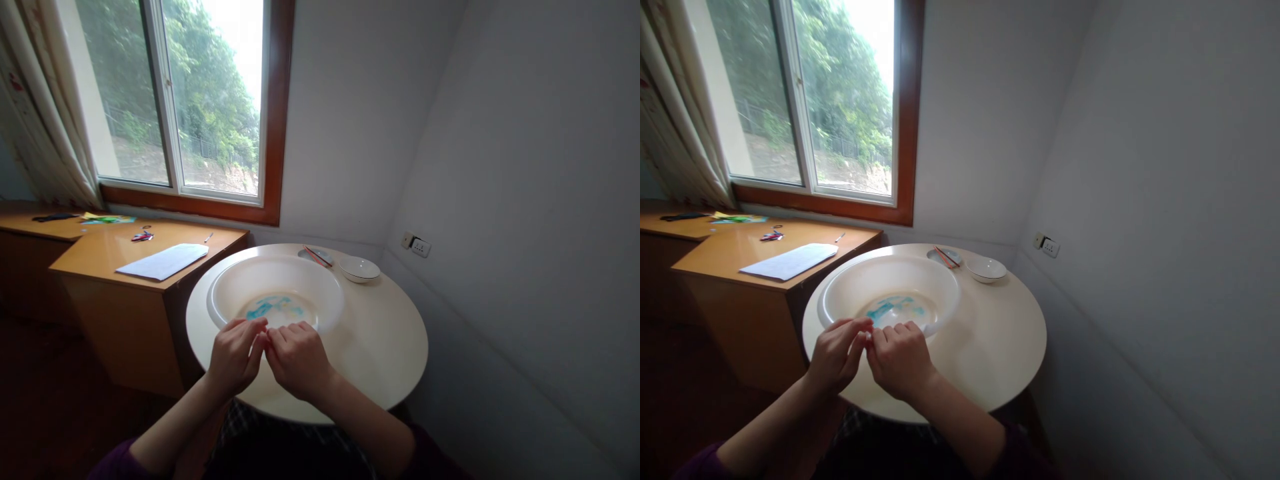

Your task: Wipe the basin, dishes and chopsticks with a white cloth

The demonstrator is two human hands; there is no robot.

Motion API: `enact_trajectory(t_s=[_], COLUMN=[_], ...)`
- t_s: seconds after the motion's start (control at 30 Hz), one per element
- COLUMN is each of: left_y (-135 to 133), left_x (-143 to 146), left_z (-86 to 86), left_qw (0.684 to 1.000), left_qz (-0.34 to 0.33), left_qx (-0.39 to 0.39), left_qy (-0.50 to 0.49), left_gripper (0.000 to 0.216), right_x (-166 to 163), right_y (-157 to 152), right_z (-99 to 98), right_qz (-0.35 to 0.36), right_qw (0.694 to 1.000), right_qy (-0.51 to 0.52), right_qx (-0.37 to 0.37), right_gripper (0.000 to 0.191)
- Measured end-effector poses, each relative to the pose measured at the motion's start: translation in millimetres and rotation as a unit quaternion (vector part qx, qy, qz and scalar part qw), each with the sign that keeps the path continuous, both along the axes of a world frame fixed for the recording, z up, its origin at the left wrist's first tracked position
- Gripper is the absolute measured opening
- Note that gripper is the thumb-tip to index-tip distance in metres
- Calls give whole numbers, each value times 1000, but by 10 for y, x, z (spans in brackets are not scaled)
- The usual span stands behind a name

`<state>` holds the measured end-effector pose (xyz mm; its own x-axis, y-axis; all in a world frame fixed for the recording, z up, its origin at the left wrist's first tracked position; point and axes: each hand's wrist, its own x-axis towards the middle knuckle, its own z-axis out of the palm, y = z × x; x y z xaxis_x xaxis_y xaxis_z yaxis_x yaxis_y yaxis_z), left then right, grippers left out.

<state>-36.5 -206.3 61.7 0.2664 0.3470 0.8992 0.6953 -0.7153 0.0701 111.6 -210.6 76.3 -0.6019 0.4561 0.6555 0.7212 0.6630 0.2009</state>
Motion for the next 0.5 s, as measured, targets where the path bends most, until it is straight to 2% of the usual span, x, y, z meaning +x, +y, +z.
enact_trajectory(t_s=[0.13, 0.27, 0.43, 0.5], left_y=[64, 210, 474, 473], left_x=[-42, -209, -587, -612], left_z=[-44, -54, 27, 77], left_qw=[999, 997, 987, 983], left_qz=[39, 33, 27, 49], left_qx=[-6, -62, -129, -149], left_qy=[20, -20, -94, -90], left_gripper=[23, 26, 28, 27], right_x=[29, 172, 459, 498], right_y=[26, 81, 193, 215], right_z=[-28, -43, -64, -83], right_qz=[7, 10, 7, 2], right_qw=[1000, 1000, 1000, 999], right_qy=[-8, 0, 21, 31], right_qx=[22, 18, 5, 8], right_gripper=[27, 31, 37, 38])
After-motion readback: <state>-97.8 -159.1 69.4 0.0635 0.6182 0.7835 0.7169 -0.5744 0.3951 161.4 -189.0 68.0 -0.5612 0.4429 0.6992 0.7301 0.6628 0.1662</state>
